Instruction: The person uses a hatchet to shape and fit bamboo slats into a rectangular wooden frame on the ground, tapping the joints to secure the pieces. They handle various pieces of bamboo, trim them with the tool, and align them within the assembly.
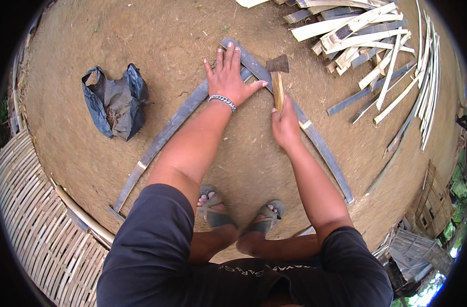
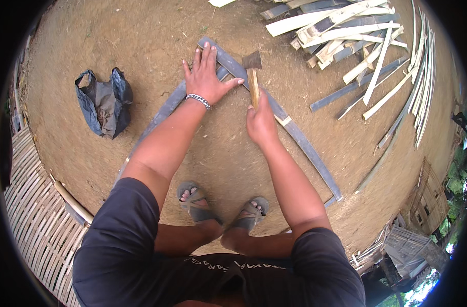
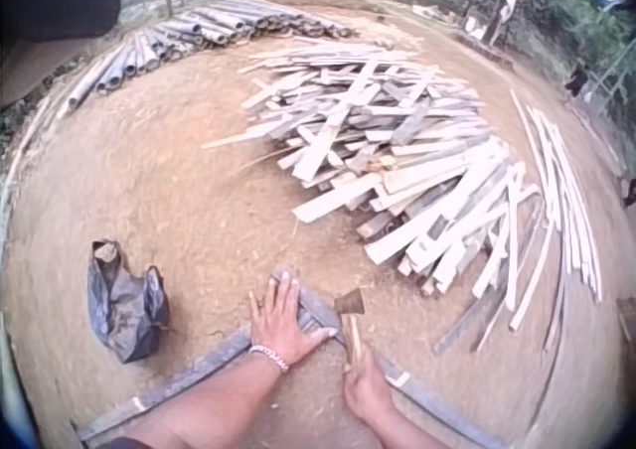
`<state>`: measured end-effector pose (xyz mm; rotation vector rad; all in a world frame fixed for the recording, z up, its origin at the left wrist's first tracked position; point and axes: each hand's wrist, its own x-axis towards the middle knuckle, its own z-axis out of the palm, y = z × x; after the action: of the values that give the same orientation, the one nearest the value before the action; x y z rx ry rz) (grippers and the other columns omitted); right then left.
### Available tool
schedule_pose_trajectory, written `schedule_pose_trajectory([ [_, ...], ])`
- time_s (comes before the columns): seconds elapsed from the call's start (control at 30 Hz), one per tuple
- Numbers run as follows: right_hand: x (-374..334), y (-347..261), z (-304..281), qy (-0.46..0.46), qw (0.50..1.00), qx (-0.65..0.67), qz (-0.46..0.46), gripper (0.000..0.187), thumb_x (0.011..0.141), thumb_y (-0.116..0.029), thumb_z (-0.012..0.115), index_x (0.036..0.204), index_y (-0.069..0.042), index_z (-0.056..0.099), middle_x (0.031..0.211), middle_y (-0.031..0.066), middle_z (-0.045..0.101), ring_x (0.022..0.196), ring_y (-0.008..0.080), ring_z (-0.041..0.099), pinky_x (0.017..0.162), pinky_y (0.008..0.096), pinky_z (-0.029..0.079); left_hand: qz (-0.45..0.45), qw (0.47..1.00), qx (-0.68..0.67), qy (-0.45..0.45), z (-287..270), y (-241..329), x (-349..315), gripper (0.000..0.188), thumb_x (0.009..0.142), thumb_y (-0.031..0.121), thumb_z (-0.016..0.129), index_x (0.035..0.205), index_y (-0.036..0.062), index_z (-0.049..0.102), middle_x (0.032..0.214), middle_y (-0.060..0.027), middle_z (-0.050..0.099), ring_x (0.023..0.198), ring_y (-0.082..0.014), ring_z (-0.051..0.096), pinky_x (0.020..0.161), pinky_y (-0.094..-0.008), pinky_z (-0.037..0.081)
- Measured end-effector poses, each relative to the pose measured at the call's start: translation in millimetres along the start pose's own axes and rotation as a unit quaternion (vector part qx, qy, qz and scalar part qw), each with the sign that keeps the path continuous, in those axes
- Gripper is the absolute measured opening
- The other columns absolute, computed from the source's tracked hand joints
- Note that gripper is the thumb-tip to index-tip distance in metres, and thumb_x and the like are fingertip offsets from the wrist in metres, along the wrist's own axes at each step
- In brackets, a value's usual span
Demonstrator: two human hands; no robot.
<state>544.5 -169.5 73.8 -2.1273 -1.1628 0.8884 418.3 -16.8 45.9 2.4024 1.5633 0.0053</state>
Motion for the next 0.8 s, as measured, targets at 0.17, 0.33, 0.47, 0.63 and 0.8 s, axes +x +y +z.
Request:
schedule_pose_trajectory([
  [0.17,-7.4,-29.9,-10.8,0.043,0.998,-0.031,-0.034,0.056,0.101,-0.011,0.054,0.151,-0.001,0.032,0.138,0.0312,0.055,0.125,0.0487,0.057,0.107,0.0496,0.045,-0.008,0.999,-0.007,-0.037,-7.7,-1.9,-0.5,0.128,0.07,0.087,0.065,0.163,0.0097,0.022,0.172,-0.0055,0.018,0.158,-0.0275,0.015,0.126,-0.0605,0.006],
  [0.33,-16.0,-24.0,0.1,0.108,0.977,0.065,-0.175,0.06,0.102,-0.011,0.055,0.155,-0.003,0.029,0.137,0.0287,0.055,0.116,0.0472,0.063,0.097,0.0493,0.052,-0.001,1.0,-0.019,-0.02,-5.1,-1.8,0.0,0.12,0.073,0.078,0.07,0.162,0.0118,0.025,0.171,-0.004,0.019,0.158,-0.0265,0.016,0.127,-0.0601,0.007],
  [0.47,-9.6,-12.1,9.4,0.012,0.992,-0.113,-0.051,0.064,0.098,-0.007,0.057,0.157,-0.012,0.031,0.134,0.0279,0.056,0.116,0.0459,0.062,0.095,0.0488,0.052,0.003,1.0,-0.021,-0.018,-5.7,-0.8,1.3,0.115,0.075,0.073,0.071,0.162,0.0126,0.027,0.171,-0.0036,0.02,0.158,-0.0261,0.015,0.127,-0.0602,0.009],
  [0.63,-18.8,-30.3,1.6,0.098,0.978,0.056,-0.173,0.062,0.098,-0.005,0.056,0.156,-0.009,0.034,0.138,0.0289,0.054,0.12,0.0475,0.059,0.098,0.0483,0.051,0.005,1.0,-0.031,-0.001,-1.1,-4.6,-1.1,0.117,0.074,0.076,0.07,0.162,0.0122,0.027,0.17,-0.0039,0.021,0.158,-0.0257,0.015,0.126,-0.0607,0.009],
  [0.8,-7.3,-38.4,-4.9,-0.062,0.99,-0.12,0.028,0.06,0.098,-0.004,0.056,0.154,-0.005,0.034,0.139,0.029,0.054,0.122,0.0466,0.059,0.102,0.0495,0.049,0.01,1.0,-0.024,0.001,1.0,-5.1,-0.1,0.123,0.071,0.084,0.067,0.161,0.0111,0.028,0.171,-0.0044,0.021,0.158,-0.0261,0.016,0.126,-0.0609,0.009],
])
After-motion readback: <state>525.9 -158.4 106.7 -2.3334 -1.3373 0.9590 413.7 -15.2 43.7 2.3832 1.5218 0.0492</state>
